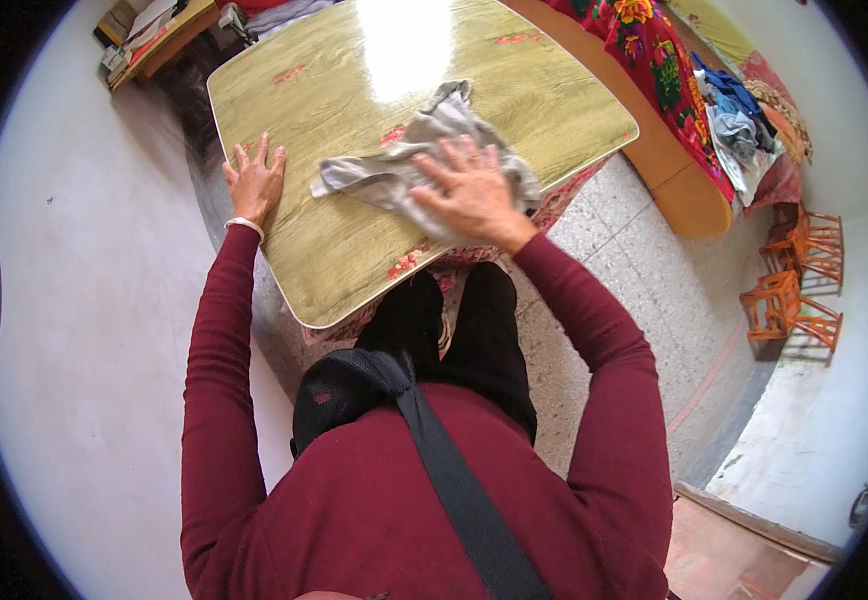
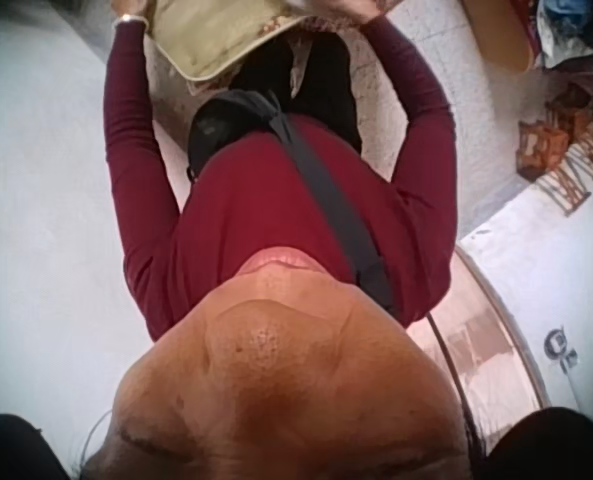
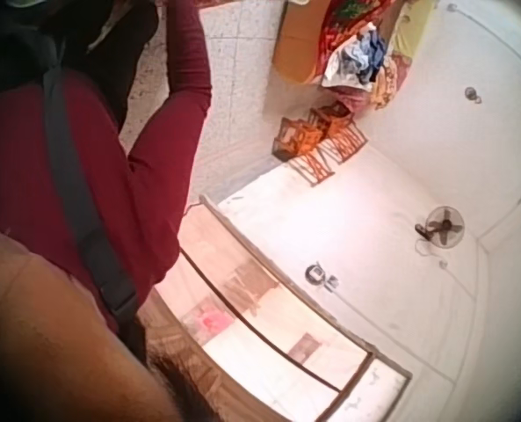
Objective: The person wipes the surface of a square table with a grey cloth. They move the cloth in circular and back-and-forth motions across the entire tabletop, covering the edges and center areas repeatedly.
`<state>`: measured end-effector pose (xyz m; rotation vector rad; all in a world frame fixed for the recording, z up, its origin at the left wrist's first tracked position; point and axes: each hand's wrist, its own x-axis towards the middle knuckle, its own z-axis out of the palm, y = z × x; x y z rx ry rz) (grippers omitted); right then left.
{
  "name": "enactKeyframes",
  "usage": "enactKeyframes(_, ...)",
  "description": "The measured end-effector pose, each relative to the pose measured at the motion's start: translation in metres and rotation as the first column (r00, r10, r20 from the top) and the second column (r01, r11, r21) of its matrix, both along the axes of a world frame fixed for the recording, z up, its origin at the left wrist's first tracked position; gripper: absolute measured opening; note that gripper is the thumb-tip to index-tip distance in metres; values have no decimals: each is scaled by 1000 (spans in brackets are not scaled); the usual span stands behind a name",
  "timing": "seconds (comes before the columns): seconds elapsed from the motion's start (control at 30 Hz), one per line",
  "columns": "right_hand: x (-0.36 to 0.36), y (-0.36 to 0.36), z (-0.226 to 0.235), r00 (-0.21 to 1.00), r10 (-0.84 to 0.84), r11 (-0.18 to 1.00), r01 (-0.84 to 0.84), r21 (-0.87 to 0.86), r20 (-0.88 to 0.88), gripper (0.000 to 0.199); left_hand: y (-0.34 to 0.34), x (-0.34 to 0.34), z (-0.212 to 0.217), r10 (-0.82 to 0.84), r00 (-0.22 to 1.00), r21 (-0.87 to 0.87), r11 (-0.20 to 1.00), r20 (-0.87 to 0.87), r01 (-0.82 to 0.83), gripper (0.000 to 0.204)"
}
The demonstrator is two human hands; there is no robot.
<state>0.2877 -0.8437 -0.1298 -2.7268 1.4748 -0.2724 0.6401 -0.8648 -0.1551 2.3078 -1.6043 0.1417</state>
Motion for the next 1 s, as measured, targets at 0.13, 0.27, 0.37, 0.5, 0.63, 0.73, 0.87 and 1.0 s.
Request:
enactKeyframes(0.13,-85,-72,5,955,-296,955,296,21,-8,65,2,-9,5,-1,1000,-1,1000,-4,1,57)
enactKeyframes(0.27,-66,-123,0,867,-498,865,496,75,7,69,-1,-14,6,5,1000,-4,1000,3,-5,57)
enactKeyframes(0.37,13,-92,8,952,-302,946,305,107,-43,63,-2,-12,6,7,1000,5,1000,22,-7,57)
enactKeyframes(0.5,64,-13,2,997,63,994,-67,81,54,62,0,-1,6,-9,1000,45,999,9,8,60)
enactKeyframes(0.63,-5,27,-2,879,64,990,-115,80,473,50,1,-4,6,-1,1000,24,1000,32,0,59)
enactKeyframes(0.73,-56,7,-2,989,-68,994,79,-79,134,55,4,-10,10,16,999,19,1000,37,-17,57)
enactKeyframes(0.87,-90,-74,-7,940,-340,940,341,-11,25,64,2,-12,7,19,999,33,999,36,-20,58)
enactKeyframes(1.0,-54,-111,-15,878,-478,875,476,-88,0,66,-1,-19,13,-6,1000,12,1000,4,6,58)
